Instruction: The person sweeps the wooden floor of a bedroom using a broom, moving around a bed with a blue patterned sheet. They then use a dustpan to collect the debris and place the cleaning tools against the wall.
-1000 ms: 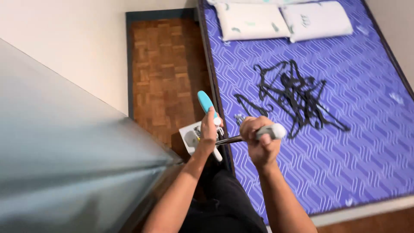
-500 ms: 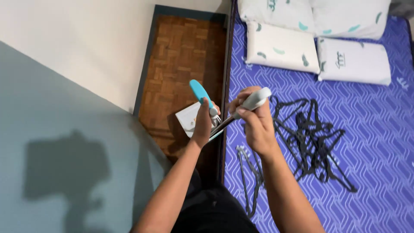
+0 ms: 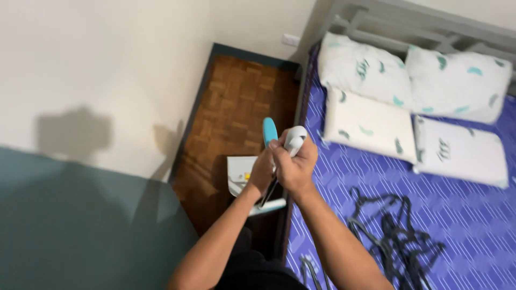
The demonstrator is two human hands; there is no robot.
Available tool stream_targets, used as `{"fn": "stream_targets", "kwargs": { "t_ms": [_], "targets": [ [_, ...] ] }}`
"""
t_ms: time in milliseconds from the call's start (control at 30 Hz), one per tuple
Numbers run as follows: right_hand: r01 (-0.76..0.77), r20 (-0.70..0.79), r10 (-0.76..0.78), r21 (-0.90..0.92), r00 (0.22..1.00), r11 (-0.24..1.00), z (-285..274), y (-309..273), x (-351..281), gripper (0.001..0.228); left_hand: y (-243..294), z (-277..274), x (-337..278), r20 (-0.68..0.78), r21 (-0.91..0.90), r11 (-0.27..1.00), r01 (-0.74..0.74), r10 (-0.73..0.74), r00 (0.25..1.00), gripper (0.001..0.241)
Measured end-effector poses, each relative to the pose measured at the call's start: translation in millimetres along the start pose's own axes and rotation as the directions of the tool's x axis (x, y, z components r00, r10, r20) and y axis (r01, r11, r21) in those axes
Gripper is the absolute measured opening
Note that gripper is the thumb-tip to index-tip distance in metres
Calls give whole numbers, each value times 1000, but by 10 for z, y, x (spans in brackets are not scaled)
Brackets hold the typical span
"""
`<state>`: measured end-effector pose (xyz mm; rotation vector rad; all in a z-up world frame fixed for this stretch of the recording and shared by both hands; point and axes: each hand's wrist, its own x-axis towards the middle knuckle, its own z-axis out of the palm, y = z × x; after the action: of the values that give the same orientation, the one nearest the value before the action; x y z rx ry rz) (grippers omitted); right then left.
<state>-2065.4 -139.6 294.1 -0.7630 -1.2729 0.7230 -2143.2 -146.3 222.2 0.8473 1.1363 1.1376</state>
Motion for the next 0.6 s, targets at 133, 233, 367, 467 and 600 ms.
{"fn": "stream_targets", "kwargs": {
  "t_ms": [133,233,367,467,600],
  "targets": [
    [54,-50,-54,7,997,999,315,470,604,13,-191,-276,805,-9,-86,980,181,-183,983,55],
    [99,-56,-103,-74,993,992,494,615,1043,14,-38,-292,1309,-19,-181,949,259,-267,964,59],
    [128,-56,-133,-78,990,989,537,1004,1620,11,231,-232,1996,-44,-224,943,245,-261,964,62],
    [177,-69,-179,-37,981,984,577,1332,2090,13,380,-181,2527,-61,-265,936,232,-256,965,73],
    [198,-95,-202,-51,975,979,556,1875,2707,17,263,-124,3429,-71,-137,963,231,-243,968,65]
  ]
}}
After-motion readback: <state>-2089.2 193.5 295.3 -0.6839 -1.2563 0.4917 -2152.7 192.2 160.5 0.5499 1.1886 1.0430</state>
